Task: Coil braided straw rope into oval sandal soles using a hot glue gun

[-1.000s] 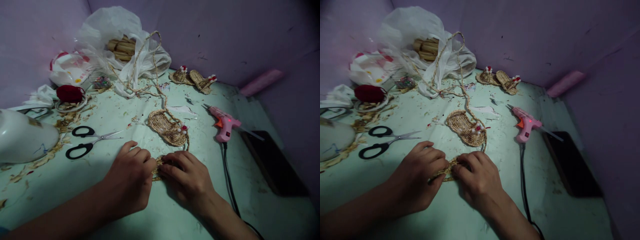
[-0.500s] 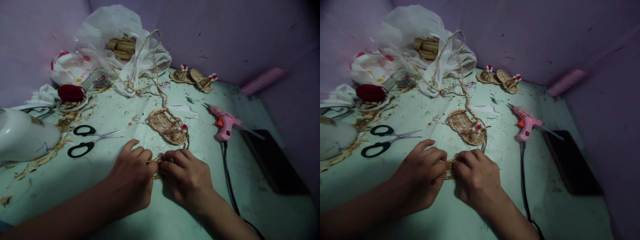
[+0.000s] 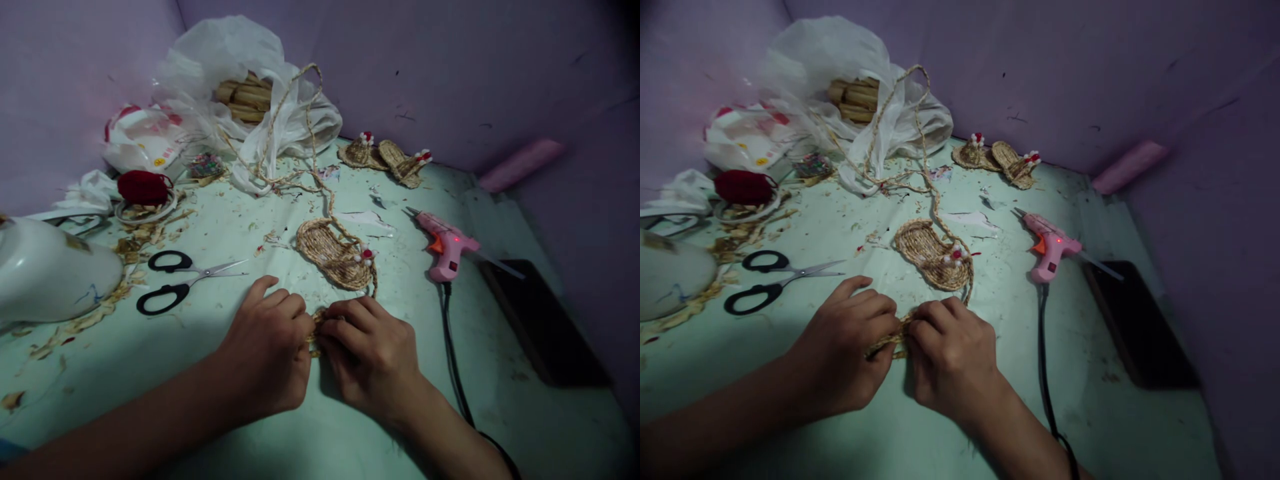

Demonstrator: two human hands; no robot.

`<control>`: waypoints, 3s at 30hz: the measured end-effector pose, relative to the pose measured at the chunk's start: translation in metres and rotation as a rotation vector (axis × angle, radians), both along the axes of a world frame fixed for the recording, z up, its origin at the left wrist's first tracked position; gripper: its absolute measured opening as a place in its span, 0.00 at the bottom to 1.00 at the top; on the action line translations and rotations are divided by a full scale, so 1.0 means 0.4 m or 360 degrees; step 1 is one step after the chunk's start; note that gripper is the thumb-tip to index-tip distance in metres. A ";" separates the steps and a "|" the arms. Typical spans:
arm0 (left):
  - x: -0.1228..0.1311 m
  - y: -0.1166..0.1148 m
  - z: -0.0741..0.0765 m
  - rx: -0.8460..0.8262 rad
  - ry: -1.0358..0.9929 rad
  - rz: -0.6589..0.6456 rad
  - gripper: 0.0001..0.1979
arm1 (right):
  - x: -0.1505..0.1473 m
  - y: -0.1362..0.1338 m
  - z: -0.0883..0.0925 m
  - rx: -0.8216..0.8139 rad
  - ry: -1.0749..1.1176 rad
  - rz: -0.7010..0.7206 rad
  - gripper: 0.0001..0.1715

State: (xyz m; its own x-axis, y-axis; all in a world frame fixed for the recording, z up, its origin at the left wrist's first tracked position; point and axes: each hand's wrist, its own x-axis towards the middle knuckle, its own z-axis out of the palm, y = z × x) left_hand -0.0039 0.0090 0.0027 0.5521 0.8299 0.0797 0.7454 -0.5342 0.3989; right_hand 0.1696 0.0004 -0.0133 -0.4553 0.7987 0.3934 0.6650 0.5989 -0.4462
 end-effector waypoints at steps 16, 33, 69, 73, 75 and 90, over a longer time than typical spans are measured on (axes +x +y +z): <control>0.000 0.004 -0.019 0.0047 -0.0071 0.0120 0.09 | 0.001 -0.002 -0.011 -0.0032 -0.0006 -0.0045 0.03; 0.003 0.004 -0.029 0.0057 -0.0112 0.0055 0.05 | 0.045 0.018 0.005 -0.0344 -0.0051 0.0108 0.07; 0.006 0.005 -0.032 0.0103 -0.0119 -0.0040 0.07 | 0.084 0.064 0.000 -0.0667 0.0086 0.0247 0.10; 0.006 0.008 -0.035 0.0096 -0.0139 -0.0045 0.08 | 0.076 0.060 -0.011 -0.0661 0.0165 0.0166 0.12; 0.009 0.009 -0.036 0.0110 -0.0145 -0.0040 0.08 | 0.074 0.062 -0.013 -0.0634 0.0196 0.0160 0.13; -0.055 0.034 0.012 -0.0217 -0.0112 -0.0157 0.13 | 0.078 0.051 0.030 -0.0713 0.0114 0.0240 0.12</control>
